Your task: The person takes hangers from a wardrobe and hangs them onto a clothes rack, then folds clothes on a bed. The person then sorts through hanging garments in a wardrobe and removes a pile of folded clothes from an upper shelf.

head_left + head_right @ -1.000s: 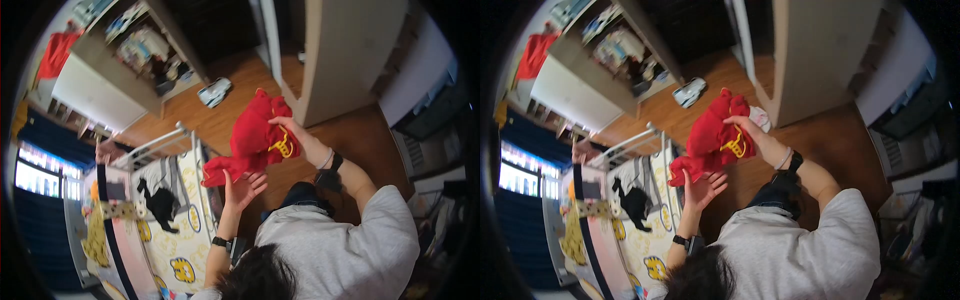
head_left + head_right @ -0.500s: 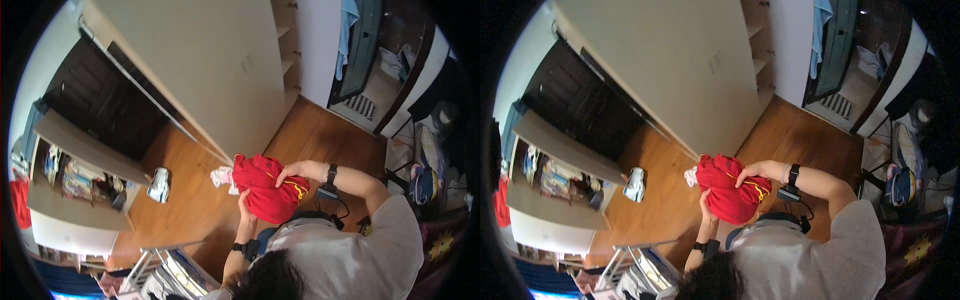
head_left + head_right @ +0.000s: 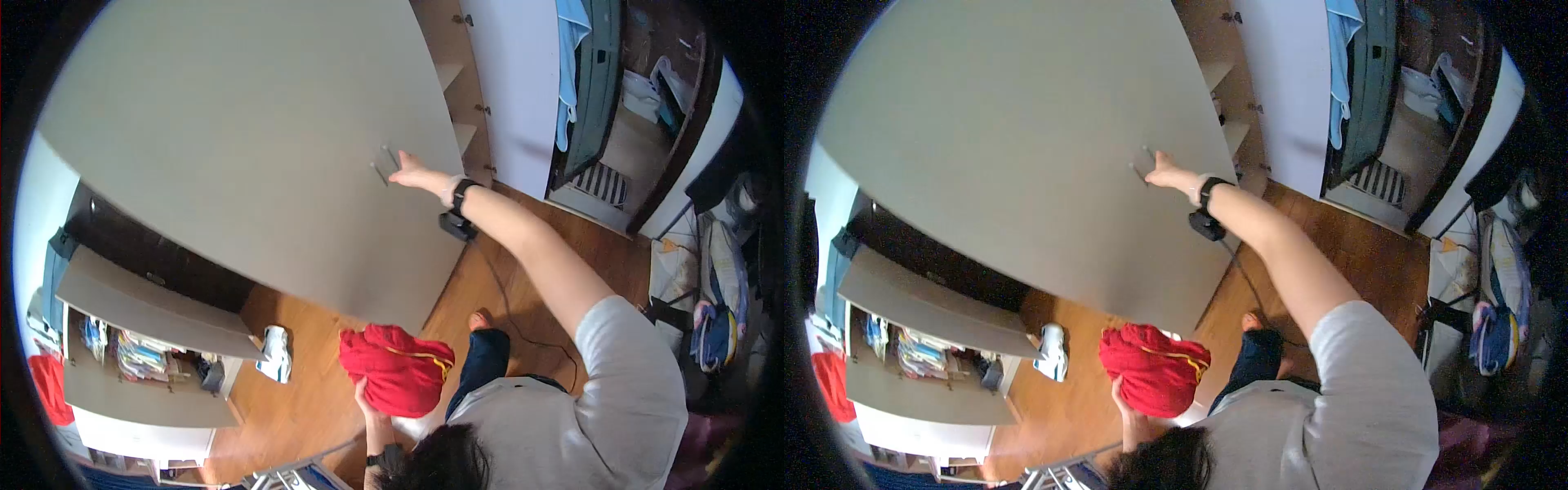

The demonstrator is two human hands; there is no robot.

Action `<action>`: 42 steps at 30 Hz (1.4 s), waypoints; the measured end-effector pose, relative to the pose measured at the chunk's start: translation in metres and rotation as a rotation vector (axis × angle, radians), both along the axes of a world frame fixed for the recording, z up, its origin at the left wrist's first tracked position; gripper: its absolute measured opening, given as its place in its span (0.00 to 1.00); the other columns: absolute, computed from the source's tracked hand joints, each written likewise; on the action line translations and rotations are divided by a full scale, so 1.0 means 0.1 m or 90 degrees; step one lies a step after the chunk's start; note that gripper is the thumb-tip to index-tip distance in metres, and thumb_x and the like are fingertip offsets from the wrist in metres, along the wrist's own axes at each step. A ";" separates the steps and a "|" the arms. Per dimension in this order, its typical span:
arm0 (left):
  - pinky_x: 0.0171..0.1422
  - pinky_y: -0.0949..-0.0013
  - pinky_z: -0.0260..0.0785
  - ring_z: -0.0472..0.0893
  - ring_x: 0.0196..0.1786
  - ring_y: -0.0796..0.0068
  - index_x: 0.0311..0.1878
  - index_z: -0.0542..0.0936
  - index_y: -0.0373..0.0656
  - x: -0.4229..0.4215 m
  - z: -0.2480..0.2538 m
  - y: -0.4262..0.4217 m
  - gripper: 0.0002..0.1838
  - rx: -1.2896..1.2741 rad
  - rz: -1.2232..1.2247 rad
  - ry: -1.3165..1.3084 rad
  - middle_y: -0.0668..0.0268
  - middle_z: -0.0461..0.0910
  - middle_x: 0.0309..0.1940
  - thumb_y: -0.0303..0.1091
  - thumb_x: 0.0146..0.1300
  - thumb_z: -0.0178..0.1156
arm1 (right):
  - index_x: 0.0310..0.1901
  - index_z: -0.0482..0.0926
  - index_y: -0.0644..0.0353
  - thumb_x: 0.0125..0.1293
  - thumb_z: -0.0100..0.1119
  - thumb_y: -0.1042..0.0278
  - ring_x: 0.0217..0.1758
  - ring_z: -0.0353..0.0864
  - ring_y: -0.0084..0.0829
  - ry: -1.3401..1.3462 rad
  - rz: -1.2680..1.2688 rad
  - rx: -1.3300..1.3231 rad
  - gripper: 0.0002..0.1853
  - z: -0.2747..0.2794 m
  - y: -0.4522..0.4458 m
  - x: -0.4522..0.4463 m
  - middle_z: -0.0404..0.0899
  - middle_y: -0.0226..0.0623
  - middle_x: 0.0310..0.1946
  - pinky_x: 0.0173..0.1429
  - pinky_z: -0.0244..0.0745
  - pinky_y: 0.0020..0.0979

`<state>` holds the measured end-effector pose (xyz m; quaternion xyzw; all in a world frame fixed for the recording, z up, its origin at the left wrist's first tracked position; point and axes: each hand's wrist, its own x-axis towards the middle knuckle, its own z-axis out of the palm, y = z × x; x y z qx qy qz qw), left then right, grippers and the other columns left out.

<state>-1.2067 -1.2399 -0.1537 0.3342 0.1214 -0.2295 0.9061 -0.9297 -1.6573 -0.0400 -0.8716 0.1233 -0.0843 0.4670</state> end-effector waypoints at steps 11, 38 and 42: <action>0.63 0.54 0.61 0.69 0.59 0.59 0.59 0.64 0.42 1.56 -0.58 -1.56 0.29 -0.022 -0.159 0.149 0.58 0.70 0.56 0.36 0.53 0.56 | 0.40 0.67 0.60 0.53 0.48 0.82 0.42 0.71 0.20 -0.025 0.323 0.147 0.12 -0.21 -0.96 0.22 0.71 0.28 0.39 0.41 0.68 0.24; 0.57 0.63 0.68 0.75 0.51 0.67 0.51 0.72 0.46 3.15 -2.32 -4.63 0.22 0.188 -0.446 0.271 0.65 0.75 0.48 0.42 0.53 0.60 | 0.50 0.72 0.60 0.60 0.58 0.64 0.49 0.71 0.25 0.084 -0.450 0.270 0.17 -1.95 -3.60 -1.55 0.74 0.30 0.47 0.55 0.67 0.32; 0.57 0.67 0.67 0.74 0.52 0.73 0.48 0.74 0.46 3.28 -1.83 -4.40 0.19 0.149 -0.488 0.372 0.69 0.75 0.47 0.43 0.55 0.59 | 0.53 0.71 0.58 0.60 0.59 0.61 0.52 0.71 0.25 0.338 -0.218 0.526 0.21 -2.51 -2.55 -0.96 0.72 0.30 0.51 0.58 0.66 0.33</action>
